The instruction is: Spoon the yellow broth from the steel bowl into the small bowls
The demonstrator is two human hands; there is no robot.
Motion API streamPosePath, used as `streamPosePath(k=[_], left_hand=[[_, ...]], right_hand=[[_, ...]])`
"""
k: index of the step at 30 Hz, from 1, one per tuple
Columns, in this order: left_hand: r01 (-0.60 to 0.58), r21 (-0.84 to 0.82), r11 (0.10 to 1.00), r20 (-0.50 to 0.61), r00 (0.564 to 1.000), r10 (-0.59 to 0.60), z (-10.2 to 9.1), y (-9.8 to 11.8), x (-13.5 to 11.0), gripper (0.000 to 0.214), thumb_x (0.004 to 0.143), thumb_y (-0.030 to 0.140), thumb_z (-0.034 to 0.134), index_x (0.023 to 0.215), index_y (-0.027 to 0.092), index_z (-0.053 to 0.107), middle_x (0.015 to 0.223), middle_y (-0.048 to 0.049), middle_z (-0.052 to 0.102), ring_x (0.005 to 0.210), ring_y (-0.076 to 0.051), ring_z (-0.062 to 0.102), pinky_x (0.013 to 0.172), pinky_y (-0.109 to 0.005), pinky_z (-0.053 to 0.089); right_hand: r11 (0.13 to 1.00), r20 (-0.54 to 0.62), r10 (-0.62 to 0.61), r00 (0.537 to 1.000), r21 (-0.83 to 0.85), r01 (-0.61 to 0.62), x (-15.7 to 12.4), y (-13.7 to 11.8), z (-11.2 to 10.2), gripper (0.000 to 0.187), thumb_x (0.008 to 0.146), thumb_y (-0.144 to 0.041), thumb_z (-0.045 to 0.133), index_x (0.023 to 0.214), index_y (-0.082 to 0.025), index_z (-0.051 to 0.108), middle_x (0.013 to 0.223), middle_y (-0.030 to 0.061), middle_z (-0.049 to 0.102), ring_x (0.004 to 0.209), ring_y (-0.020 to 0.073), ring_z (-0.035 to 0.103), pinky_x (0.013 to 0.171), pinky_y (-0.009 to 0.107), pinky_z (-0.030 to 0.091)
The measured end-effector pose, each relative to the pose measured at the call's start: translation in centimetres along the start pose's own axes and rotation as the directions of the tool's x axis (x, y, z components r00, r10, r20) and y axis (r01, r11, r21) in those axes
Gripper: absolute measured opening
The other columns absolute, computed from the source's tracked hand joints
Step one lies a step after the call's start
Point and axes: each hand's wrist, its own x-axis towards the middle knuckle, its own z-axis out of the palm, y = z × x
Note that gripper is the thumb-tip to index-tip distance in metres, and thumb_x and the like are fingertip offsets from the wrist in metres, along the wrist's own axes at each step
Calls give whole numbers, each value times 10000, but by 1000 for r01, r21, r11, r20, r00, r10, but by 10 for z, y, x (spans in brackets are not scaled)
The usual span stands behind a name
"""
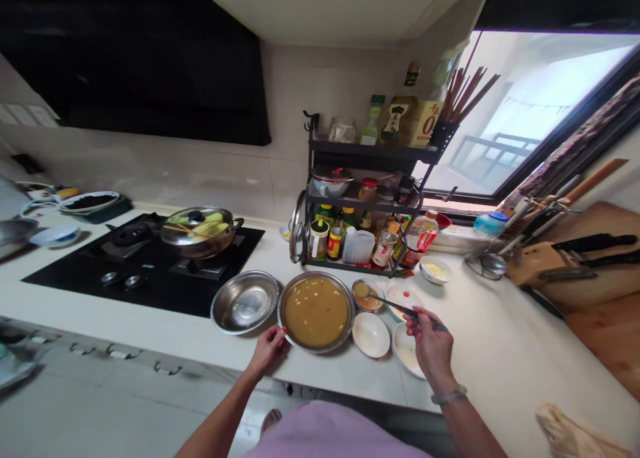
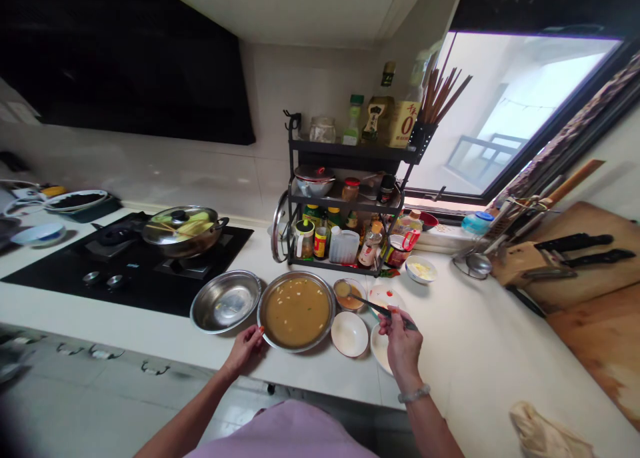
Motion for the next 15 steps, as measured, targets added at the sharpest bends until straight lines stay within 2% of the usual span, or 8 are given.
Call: streamPosePath(k=[3,6,11,13,15], left_hand=[[3,1,1000,10,1000,-3,0,0,0,526,653,665,649,573,181,458,465,62,421,400,-85,403,405,-219,378],[-5,-18,1000,21,1000,6,0,-1,0,515,667,652,647,572,186,449,468,65,415,399,-87,406,398,-223,387],[-8,-23,1000,22,1000,8,-1,-3,1,511,666,640,655,562,188,443,475,64,419,397,-85,414,402,-224,394],[-6,-20,1000,19,1000,6,-1,-4,2,513,665,643,654,561,188,442,475,63,420,394,-84,414,400,-223,395],[-4,-27,1000,24,1000,4,-1,-5,2,508,673,639,651,567,187,446,477,64,419,393,-83,411,396,-222,393]], right_hand=[[987,15,-100,995,-122,102,4,2,-7,416,721,-510,684,898,-137,637,582,18,632,491,148,566,451,273,467],[941,119,-208,971,-247,232,2,4,-13,408,770,-512,639,953,-148,653,613,10,621,505,150,566,495,303,498],[828,342,-368,865,-302,472,-7,-2,-17,265,844,-387,579,1006,-198,672,850,60,636,602,155,583,560,320,520],[798,386,-400,831,-299,523,-9,-6,-17,242,840,-360,581,1005,-212,679,945,83,631,645,166,599,571,326,524],[788,405,-409,818,-295,540,-12,-8,-16,238,829,-352,590,1001,-220,687,1002,95,629,656,172,609,591,337,531]])
